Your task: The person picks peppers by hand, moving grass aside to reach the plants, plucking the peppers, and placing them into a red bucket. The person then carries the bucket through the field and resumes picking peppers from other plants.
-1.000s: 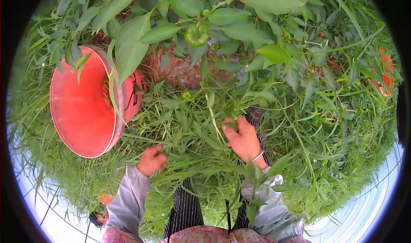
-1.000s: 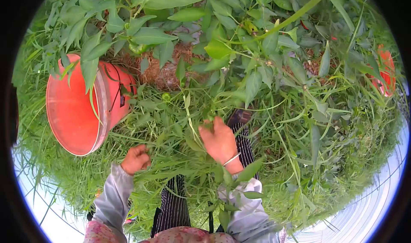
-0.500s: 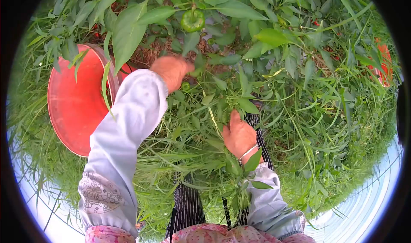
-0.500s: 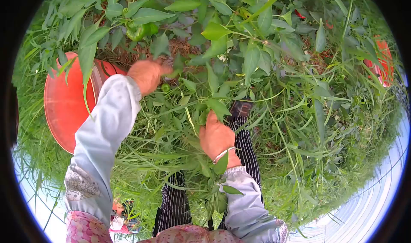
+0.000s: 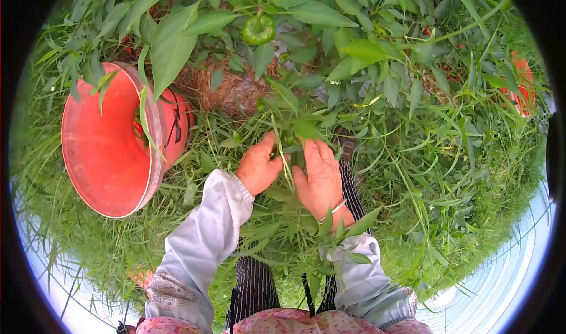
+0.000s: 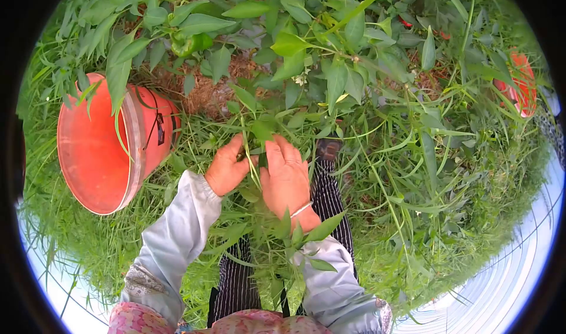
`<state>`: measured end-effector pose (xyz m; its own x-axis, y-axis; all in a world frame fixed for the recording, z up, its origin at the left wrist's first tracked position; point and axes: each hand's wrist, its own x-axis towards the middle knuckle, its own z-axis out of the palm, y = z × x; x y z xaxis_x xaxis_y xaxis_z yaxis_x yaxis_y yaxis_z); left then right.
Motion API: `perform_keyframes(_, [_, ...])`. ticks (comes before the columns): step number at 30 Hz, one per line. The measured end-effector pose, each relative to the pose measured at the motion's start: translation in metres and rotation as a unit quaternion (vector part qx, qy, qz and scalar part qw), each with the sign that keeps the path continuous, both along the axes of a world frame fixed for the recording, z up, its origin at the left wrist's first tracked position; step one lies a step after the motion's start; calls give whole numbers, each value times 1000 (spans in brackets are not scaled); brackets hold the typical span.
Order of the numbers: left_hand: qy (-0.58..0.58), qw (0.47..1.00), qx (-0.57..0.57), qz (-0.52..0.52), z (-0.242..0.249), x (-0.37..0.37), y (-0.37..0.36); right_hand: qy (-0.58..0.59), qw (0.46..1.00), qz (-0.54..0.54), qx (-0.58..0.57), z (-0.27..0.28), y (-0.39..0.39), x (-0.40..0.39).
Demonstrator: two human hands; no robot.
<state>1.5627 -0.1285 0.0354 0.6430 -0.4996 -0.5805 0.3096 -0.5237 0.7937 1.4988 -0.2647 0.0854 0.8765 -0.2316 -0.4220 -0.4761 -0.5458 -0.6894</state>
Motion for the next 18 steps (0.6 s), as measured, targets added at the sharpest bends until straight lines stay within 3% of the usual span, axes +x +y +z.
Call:
perform_keyframes(1, [-23, 999, -34, -6, -6, 2, 1, 14, 1000, 0, 5, 1, -1, 0])
perform_keyframes(5, [217, 965, -54, 135, -13, 5, 9, 102, 994, -13, -40, 8, -3, 4])
perform_keyframes(9, [287, 937, -25, 195, -2, 7, 15, 58, 995, -51, -60, 4, -4, 4])
perform_keyframes(13, [253, 935, -41, 244, -2, 6, 19, 2, 994, -43, -97, 12, 4, 11])
perform_keyframes(16, [200, 955, -54, 211, -3, 5, 34, -27, 995, -90, 14, 25, 9, 15])
perform_keyframes(18, [105, 989, -23, 106, 1, 9, 39, -39, 977, -154, 140, 36, 20, 14])
